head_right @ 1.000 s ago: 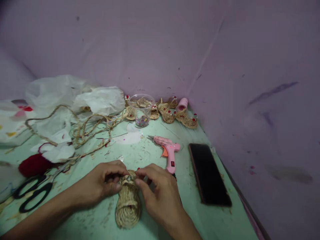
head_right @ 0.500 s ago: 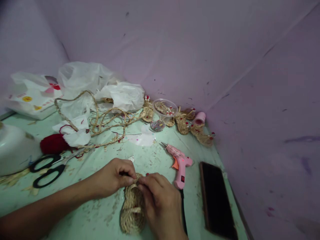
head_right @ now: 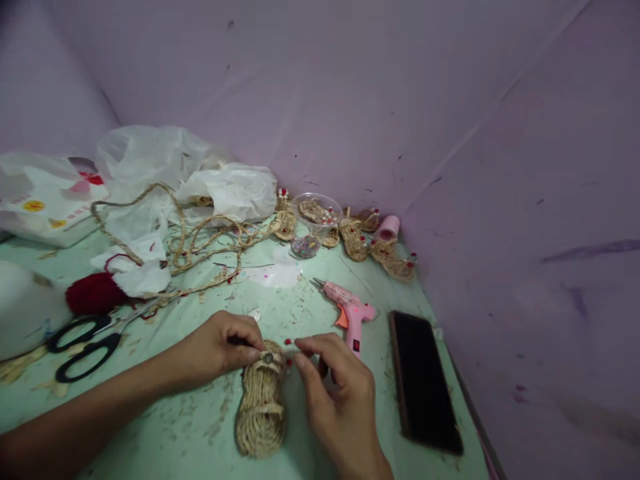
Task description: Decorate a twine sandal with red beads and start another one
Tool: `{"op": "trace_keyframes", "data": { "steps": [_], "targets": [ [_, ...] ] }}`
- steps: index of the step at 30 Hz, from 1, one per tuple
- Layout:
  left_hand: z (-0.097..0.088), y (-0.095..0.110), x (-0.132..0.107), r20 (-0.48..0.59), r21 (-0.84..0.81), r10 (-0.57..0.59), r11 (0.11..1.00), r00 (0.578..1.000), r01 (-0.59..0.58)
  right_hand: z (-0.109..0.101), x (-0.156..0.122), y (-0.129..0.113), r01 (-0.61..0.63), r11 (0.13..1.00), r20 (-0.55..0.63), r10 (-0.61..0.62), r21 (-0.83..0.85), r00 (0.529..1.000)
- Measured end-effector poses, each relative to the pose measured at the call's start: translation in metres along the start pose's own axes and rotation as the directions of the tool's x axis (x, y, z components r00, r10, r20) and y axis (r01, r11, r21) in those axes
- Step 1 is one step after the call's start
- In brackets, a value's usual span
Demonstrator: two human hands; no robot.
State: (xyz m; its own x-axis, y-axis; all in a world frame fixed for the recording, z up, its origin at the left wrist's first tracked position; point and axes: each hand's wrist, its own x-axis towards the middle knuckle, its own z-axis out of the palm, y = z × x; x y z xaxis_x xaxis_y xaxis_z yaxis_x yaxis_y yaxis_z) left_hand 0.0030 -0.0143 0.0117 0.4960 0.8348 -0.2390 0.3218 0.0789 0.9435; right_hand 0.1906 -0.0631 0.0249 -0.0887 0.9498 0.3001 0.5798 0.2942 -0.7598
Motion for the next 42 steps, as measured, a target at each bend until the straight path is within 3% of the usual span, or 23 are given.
{"op": "trace_keyframes", "data": {
  "steps": [7, 10, 13, 17, 21, 24, 28, 34, 38, 42],
  "targets": [
    [0.0, 0.003, 0.0, 0.036, -0.036, -0.046, 0.998, 0.998, 0.047, 0.009, -0.003, -0.001, 0.029, 1.0, 0.12, -0.028, -0.006, 0.992],
    [0.001, 0.006, -0.002, 0.042, 0.079, -0.037, 0.996, 0.998, 0.034, 0.001, -0.001, 0.001, -0.047, 0.997, -0.018, 0.048, 0.058, 0.999],
    [-0.006, 0.012, -0.005, 0.024, 0.256, 0.008, 0.966, 1.0, -0.014, -0.011, 0.0, 0.008, -0.116, 0.992, -0.21, 0.124, 0.049, 0.97],
    [-0.03, 0.018, -0.004, 0.083, 0.372, 0.033, 0.926, 0.996, -0.062, -0.019, -0.001, 0.018, -0.145, 0.989, -0.272, 0.144, 0.017, 0.951],
    [-0.048, 0.016, 0.001, 0.063, 0.412, 0.026, 0.91, 0.998, -0.05, -0.018, -0.002, 0.021, -0.119, 0.992, -0.181, 0.109, -0.046, 0.977],
    [-0.048, 0.012, 0.003, 0.085, 0.394, 0.009, 0.918, 0.996, -0.042, -0.015, -0.003, 0.02, -0.084, 0.984, 0.006, 0.086, -0.158, 0.996],
    [-0.045, 0.009, 0.003, 0.111, 0.331, -0.046, 0.944, 0.993, 0.007, -0.011, -0.005, 0.017, -0.048, 0.946, 0.202, 0.118, -0.321, 0.972],
    [-0.05, 0.005, 0.003, 0.095, 0.191, -0.093, 0.979, 0.991, 0.073, -0.006, -0.005, 0.014, -0.034, 0.898, 0.266, 0.166, -0.439, 0.949],
    [-0.054, 0.009, 0.002, -0.021, 0.186, -0.078, 0.979, 0.997, 0.08, -0.004, -0.003, 0.014, -0.019, 0.89, 0.273, 0.16, -0.456, 0.948],
    [-0.053, 0.024, -0.003, -0.256, 0.237, -0.056, 0.964, 0.965, 0.118, -0.005, -0.004, 0.016, -0.039, 0.904, 0.231, 0.15, -0.425, 0.961]
  ]
}}
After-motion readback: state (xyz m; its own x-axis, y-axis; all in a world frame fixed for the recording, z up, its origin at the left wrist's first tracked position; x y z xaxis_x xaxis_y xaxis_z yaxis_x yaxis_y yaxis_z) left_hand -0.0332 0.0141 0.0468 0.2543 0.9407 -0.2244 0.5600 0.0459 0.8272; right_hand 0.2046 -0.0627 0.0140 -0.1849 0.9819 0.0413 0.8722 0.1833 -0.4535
